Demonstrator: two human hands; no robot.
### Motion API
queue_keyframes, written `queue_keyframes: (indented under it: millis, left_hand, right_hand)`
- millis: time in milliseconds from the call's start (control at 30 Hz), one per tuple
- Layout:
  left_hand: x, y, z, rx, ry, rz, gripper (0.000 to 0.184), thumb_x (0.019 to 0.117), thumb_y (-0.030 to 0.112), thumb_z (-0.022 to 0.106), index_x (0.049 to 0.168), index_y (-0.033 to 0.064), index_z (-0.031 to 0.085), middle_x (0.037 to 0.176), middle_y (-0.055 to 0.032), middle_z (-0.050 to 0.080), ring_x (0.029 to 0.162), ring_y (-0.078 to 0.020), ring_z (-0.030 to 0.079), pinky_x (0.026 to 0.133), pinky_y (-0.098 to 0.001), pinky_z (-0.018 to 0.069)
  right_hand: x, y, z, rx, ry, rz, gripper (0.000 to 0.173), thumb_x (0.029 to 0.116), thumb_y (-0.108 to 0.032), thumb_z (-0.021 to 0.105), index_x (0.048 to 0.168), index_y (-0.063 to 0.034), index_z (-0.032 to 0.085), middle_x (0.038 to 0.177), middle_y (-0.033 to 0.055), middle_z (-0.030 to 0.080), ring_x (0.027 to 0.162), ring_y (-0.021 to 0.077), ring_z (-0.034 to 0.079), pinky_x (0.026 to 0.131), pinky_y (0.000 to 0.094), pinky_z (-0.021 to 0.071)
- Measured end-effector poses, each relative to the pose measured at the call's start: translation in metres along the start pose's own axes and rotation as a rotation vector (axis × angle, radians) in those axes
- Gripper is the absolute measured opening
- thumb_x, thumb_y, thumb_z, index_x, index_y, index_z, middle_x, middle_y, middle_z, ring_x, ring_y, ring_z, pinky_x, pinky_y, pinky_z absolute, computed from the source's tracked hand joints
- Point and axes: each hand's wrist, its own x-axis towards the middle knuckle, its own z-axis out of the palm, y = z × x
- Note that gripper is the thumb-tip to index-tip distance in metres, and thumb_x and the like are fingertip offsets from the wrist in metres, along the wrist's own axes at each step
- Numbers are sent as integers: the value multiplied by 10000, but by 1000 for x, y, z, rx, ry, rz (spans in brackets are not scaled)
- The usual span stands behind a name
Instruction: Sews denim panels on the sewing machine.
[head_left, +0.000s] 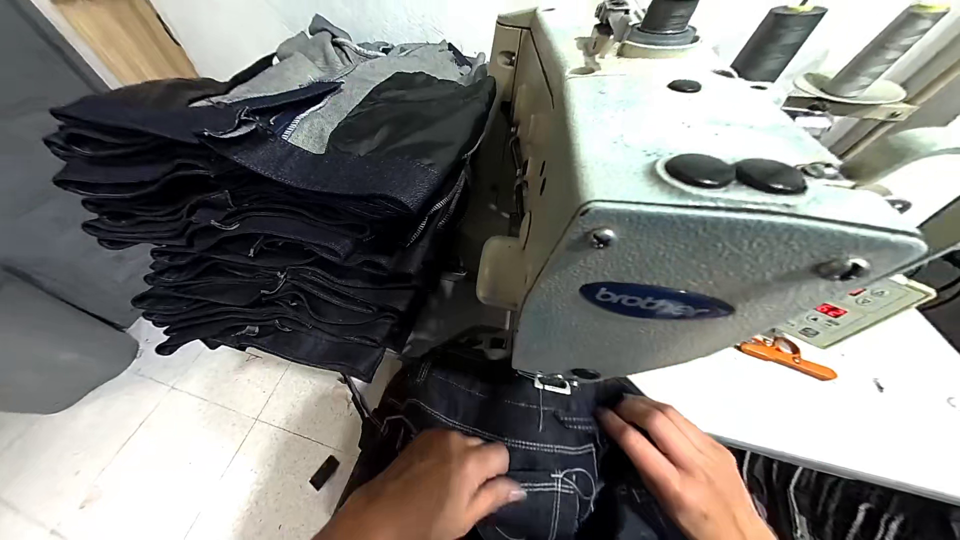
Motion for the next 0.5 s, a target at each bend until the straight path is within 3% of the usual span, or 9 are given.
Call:
queue_keyframes:
  millis: [33,133,267,333,400,500]
  left_hand:
    - [-7,2,8,34,45,23,375,1040,330,551,817,42,640,654,-104,599,590,-256,641,519,-417,529]
    - [-12,5,20,154,139,50,364,1029,345,552,792,81,632,644,-67,593,572,-220,635,492,-374,521]
    - [-12,3,15,170,90,75,343,1016,319,578,783,72,628,627,-72,582,563,-228,631,490,-379,516]
    - [-16,3,11,128,4,56,347,1019,313,583,791,57,632,640,-95,598,591,-254,650,517,-411,528]
    - [-19,2,9,111,-42,42,354,1019,317,584,792,50,636,652,-106,610,606,-270,661,527,-429,532]
    - [-21,-1,9,109,-47,12,374,1028,343,567,803,51,634,661,-106,609,614,-271,661,528,-431,529]
  right_hand:
    - [-3,-9,-7,-23,-14,25,212,1035,-71,461,1083,-120,661,937,90,666,926,242,655,831,327,541]
    - [6,-31,-20,-40,56,126,215,1012,-68,522,1051,-113,728,888,100,710,817,210,682,696,282,541]
    - [38,-49,-18,435,131,324,176,1034,-208,564,1036,-94,698,921,30,730,831,20,675,744,141,545]
    - [44,-47,-10,726,46,436,186,1010,-241,618,1035,-83,713,895,-26,748,773,-7,692,690,158,587]
    - [47,-41,-9,880,-87,529,127,935,-187,663,1010,-101,719,859,-63,747,721,-2,699,630,178,601]
    - [49,-34,-11,773,-174,510,113,872,-191,684,948,-139,751,838,-99,723,725,-47,656,649,141,561]
